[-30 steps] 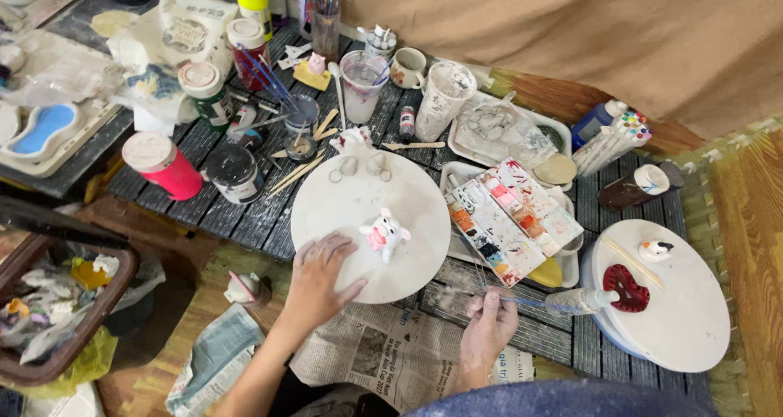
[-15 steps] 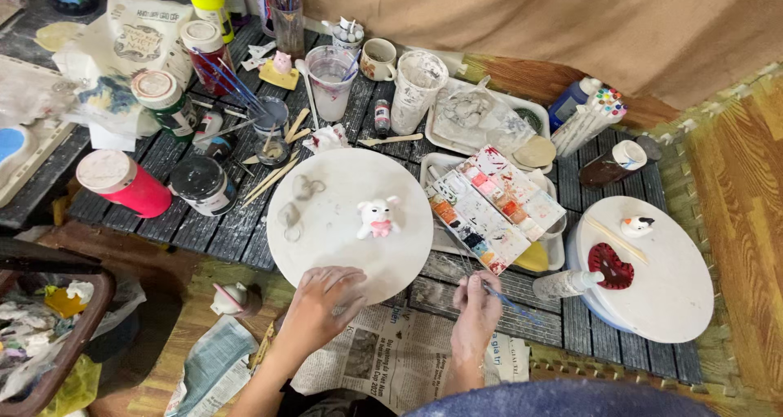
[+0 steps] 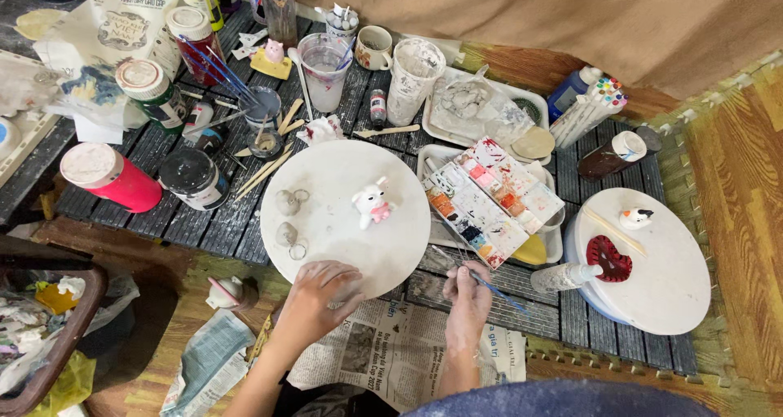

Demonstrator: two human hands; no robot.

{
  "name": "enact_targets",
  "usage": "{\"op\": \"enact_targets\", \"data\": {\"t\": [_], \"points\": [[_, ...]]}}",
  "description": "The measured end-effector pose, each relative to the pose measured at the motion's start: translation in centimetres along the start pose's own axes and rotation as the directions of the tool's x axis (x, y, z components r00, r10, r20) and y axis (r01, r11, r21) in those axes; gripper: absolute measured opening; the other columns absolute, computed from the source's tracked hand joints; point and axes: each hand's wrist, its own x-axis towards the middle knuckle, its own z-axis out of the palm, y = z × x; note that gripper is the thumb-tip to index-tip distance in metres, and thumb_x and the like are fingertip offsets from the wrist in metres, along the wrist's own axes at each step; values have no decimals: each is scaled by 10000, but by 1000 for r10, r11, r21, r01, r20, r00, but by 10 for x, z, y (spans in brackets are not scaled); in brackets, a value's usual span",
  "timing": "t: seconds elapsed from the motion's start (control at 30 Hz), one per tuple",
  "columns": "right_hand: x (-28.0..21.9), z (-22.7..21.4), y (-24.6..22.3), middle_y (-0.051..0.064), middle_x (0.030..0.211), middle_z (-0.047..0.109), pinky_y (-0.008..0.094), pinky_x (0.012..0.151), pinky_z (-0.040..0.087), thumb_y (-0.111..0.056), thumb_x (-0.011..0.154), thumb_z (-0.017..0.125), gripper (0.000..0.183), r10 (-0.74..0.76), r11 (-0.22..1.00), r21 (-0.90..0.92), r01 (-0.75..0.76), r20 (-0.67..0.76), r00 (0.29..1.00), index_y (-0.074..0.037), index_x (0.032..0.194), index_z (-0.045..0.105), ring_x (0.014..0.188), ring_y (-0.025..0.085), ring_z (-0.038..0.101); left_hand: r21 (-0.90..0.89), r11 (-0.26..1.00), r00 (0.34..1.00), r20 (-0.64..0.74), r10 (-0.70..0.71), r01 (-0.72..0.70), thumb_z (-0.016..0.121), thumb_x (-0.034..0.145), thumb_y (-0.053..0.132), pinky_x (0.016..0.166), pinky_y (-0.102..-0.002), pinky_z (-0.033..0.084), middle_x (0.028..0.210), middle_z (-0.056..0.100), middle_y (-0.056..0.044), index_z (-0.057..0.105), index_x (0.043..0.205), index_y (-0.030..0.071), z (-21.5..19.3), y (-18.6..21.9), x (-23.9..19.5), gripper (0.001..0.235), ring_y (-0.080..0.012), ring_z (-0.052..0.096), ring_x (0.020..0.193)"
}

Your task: The person paints a small white figurine with a pink bow using a fine brush. They repeatedly dip the brush into a paint palette and apply color to the figurine's face and bow while holding it on a rotating stand.

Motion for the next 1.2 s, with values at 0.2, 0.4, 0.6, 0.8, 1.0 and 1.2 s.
{"op": "enact_targets", "data": {"t": [0.2,0.4,0.6,0.8,1.0,1.2], "points": [[2,-7,5,34,890,660,252,617,439,-182,1043,576,121,-5,1000,7,5,-8,1000,-80,1107,576,684,97,547,84,995,998,-52,-44,48,819,785,243,932,-391,445,1018,748,-13,753,929,127,-5,-15,0,196,-205,689,972],[3,-7,6,37,868,653,258,615,443,-173,1049,561,101,7,1000,17,-7,-16,1000,-78,1080,568,679,105,548,137,988,994,-89,-57,69,790,816,217,951,-380,418,985,758,4,766,916,143,-4,-29,-4,127,-187,688,963],[1,-5,0,46,860,650,260,611,459,-178,1037,576,121,-5,1000,5,5,-7,1000,-70,1087,565,680,112,557,180,978,992,-74,-98,110,779,832,215,1001,-408,401,1031,755,-54,768,962,101,-17,-44,-5,173,-215,685,1008],[-1,0,-6,42,865,648,258,602,447,-190,1026,592,137,14,1000,-12,-14,-20,1000,-75,1094,561,678,111,555,173,970,979,-141,-149,173,768,831,192,1025,-414,425,1108,744,-69,747,1026,85,-29,-49,2,224,-260,672,1091],[-1,1,-7,43,873,643,266,622,440,-189,1047,585,127,3,1000,-11,-3,-8,1000,-72,1089,560,689,112,547,203,964,979,-143,-145,172,773,824,188,1030,-426,427,1110,729,-57,751,1038,109,-28,-46,6,230,-265,660,1104],[0,-1,0,51,870,656,272,623,447,-178,1033,589,131,11,1000,2,-11,-22,1000,-73,1109,569,686,118,553,165,972,981,-130,-147,168,769,835,176,1058,-431,428,1110,728,-45,750,1048,108,-28,-52,5,225,-235,666,1133]]}}
